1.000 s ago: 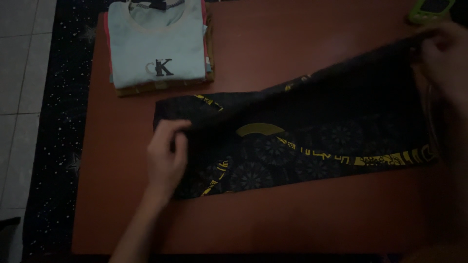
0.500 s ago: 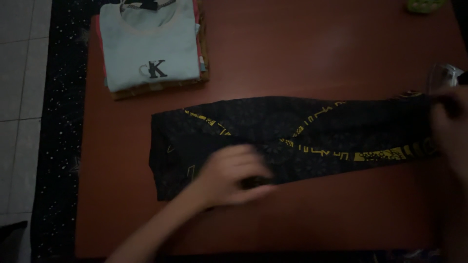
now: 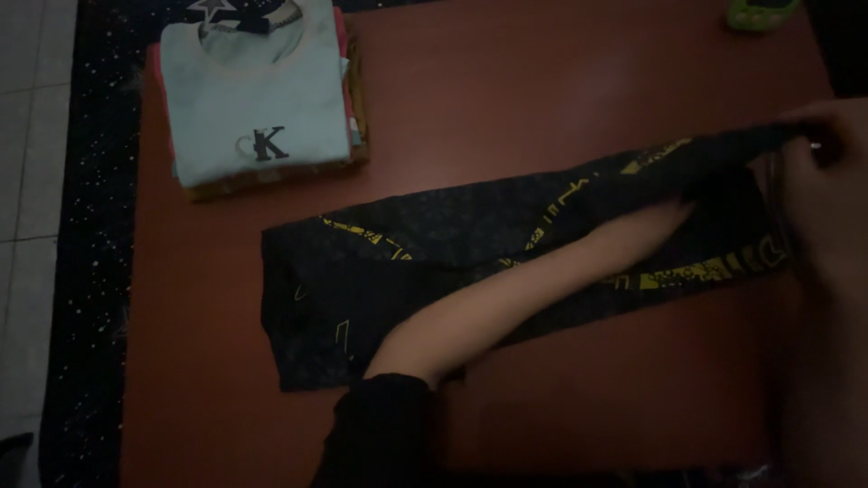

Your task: Ironing and folding a black t-shirt on a table.

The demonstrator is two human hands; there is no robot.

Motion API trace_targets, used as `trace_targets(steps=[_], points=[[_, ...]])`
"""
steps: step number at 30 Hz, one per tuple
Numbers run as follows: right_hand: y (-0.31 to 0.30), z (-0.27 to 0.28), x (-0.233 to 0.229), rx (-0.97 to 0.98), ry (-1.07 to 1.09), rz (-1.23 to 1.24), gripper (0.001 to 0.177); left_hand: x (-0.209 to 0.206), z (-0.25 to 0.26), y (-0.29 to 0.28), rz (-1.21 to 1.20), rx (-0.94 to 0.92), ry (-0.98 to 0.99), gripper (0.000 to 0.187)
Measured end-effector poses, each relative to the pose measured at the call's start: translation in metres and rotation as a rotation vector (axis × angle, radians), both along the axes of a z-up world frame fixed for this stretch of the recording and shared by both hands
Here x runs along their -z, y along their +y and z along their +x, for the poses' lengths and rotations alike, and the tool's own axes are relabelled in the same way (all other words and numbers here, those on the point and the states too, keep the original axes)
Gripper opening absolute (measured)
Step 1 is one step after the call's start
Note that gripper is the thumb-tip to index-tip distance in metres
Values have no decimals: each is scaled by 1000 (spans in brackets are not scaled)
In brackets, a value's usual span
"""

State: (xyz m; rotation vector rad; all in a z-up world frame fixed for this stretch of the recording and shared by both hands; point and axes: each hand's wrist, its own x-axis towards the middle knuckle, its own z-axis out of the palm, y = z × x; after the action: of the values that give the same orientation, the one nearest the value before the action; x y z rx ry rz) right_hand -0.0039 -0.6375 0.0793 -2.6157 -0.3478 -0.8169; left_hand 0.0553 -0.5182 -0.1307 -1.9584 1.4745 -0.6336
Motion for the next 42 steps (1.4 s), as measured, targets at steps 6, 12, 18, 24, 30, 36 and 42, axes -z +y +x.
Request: trace_targets(steps=[6,12,18,24,30,36,42], points=[[-16,-16,20,58,-21,-174,7,-15,-5,7,29,57,-433,59],[-23,-38,43,173,249,-213,21,-57,-41,38,-381,-191,1001,44],[-28,-37,62,352,457,138,25,-167,-39,78,-584,-225,1175,23],[-24,-18,60,417,519,-17,48,-160,-26,66,-904,-352,881,22],[-46,-30,83,324,572,-74,51,-110,-66,88,-796,-168,638,53],[-33,-67,70,584,952,156,63,-110,-86,137,-778,37,822,59],[-23,-66,70,405,886,308,50,-128,-99,150,-709,60,900,66]])
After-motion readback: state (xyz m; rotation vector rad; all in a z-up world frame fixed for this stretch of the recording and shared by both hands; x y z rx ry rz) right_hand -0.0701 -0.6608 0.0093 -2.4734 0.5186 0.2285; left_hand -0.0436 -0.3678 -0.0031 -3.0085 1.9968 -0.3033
